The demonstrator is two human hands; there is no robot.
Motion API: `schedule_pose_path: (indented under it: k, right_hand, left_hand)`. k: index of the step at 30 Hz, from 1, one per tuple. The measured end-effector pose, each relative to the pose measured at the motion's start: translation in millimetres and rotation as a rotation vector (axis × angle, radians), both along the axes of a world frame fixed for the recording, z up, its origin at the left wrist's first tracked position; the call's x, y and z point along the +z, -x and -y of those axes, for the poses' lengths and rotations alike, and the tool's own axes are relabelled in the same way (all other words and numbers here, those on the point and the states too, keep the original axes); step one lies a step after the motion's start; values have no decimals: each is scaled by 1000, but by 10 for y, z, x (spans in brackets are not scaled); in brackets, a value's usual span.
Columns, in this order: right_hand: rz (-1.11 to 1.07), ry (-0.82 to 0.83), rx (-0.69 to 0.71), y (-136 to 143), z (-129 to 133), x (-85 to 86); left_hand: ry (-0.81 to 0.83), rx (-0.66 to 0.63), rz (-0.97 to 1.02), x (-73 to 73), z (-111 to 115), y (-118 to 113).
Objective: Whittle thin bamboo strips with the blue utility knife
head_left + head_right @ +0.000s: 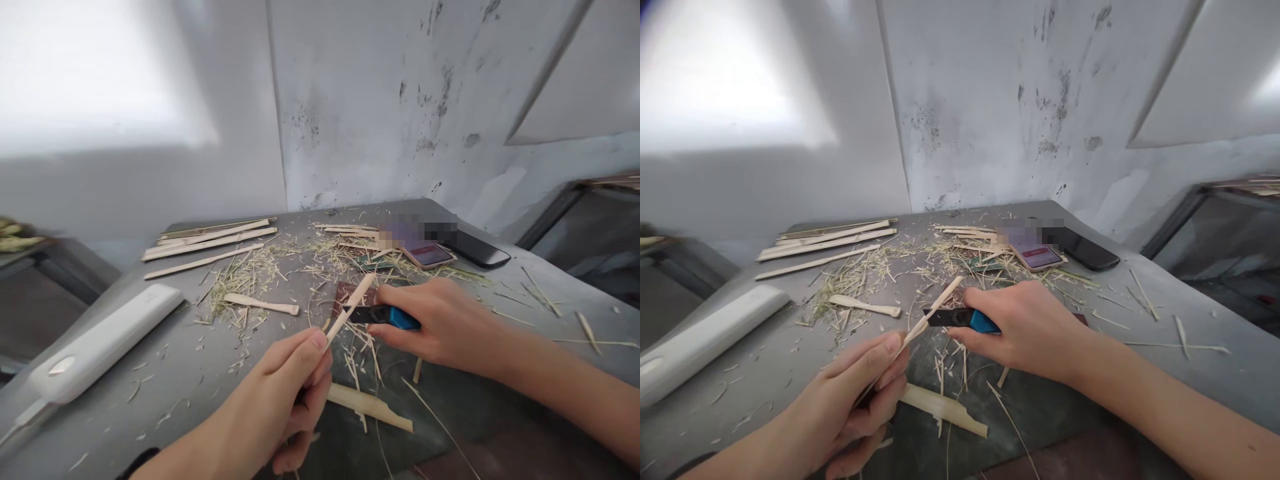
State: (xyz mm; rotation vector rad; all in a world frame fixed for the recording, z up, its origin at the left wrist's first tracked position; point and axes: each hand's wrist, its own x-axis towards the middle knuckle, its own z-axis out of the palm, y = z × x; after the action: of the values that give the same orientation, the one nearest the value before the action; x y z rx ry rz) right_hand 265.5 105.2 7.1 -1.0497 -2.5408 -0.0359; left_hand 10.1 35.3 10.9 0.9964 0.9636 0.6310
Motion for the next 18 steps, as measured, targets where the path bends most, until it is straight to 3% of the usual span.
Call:
schedule_pose_path:
  k: [12, 18]
  right_hand:
    - [-18, 107, -53, 125, 100, -43]
    - [-12, 273, -32, 118, 140, 36]
  left_hand:
    - [-45, 91, -43, -78, 60, -78]
    - [-92, 82, -61, 13, 96, -112]
